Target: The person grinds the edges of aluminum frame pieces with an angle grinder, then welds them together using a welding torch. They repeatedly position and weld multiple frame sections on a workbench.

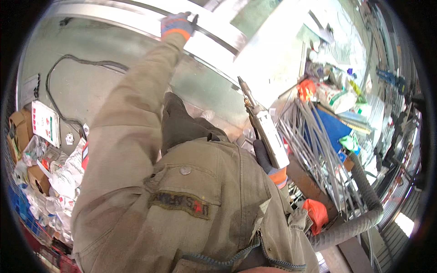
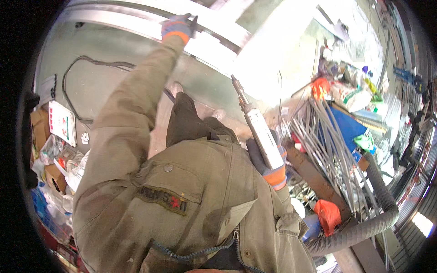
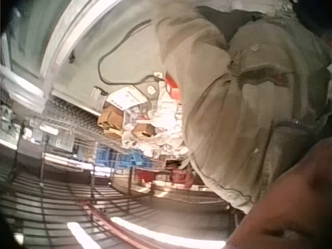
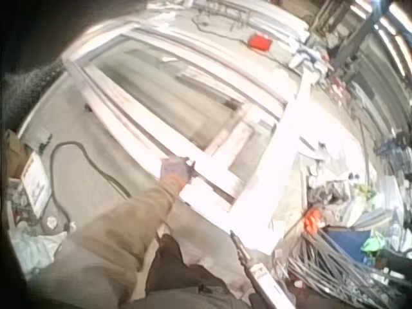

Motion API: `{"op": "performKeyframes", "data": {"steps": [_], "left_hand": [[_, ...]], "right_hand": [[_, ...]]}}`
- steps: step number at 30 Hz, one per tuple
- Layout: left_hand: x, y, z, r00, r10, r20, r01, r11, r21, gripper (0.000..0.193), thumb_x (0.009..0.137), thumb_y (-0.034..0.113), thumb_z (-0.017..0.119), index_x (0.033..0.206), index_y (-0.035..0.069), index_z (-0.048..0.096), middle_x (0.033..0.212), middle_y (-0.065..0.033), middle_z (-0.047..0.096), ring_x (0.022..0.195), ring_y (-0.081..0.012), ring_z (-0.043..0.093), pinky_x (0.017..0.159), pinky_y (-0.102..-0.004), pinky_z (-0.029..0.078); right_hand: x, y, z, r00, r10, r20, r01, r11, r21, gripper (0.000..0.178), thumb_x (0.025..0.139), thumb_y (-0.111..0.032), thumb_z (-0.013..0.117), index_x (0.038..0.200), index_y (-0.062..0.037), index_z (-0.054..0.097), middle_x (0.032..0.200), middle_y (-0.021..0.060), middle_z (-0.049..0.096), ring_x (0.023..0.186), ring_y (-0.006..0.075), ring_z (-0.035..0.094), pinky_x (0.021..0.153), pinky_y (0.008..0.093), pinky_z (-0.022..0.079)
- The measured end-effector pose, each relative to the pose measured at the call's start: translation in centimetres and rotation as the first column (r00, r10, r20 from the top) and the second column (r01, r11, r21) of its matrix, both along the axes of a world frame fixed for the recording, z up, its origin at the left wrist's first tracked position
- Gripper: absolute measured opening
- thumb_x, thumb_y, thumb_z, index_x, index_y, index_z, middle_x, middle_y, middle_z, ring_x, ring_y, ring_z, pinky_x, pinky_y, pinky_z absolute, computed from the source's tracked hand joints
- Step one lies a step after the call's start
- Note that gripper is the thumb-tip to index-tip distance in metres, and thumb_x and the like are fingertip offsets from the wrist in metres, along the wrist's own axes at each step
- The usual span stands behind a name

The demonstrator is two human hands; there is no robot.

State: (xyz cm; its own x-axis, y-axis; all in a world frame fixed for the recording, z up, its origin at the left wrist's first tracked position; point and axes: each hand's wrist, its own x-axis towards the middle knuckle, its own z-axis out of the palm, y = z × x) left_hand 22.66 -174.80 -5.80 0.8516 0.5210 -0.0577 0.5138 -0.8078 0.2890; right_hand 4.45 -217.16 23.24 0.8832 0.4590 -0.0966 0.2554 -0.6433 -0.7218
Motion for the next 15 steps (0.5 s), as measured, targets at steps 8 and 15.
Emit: {"op": "performKeyframes", "data": {"steps": [8, 15], "left_hand": [[-17.9, 3.7, 4.9, 0.877, -0.164, 0.453, 0.235, 0.966, -0.107, 0.048, 0.102, 0.03, 0.076, 0.148, 0.017, 0.069, 0.148, -0.0128, 0.069, 0.131, -0.0372, 0.067, 0.114, -0.0485, 0.052], [-48.4, 14.8, -2.9, 0.945, 0.281, -0.168, -0.328, 0.806, -0.494, 0.041, 0.106, 0.03, 0.07, 0.141, 0.01, 0.073, 0.142, -0.0184, 0.074, 0.13, -0.0406, 0.069, 0.112, -0.0496, 0.054]], "right_hand": [[-0.8, 18.3, 1.9, 0.995, 0.077, -0.062, -0.078, 0.997, 0.001, 0.027, 0.096, 0.0, 0.082, 0.122, 0.0019, 0.075, 0.107, 0.0172, 0.075, 0.09, 0.0306, 0.074, 0.079, 0.0419, 0.057], [0.9, 35.9, 1.0, 0.908, 0.416, -0.036, -0.412, 0.907, 0.09, 0.027, 0.097, -0.002, 0.082, 0.124, -0.001, 0.077, 0.107, 0.0152, 0.077, 0.09, 0.0301, 0.077, 0.078, 0.0394, 0.059]]}}
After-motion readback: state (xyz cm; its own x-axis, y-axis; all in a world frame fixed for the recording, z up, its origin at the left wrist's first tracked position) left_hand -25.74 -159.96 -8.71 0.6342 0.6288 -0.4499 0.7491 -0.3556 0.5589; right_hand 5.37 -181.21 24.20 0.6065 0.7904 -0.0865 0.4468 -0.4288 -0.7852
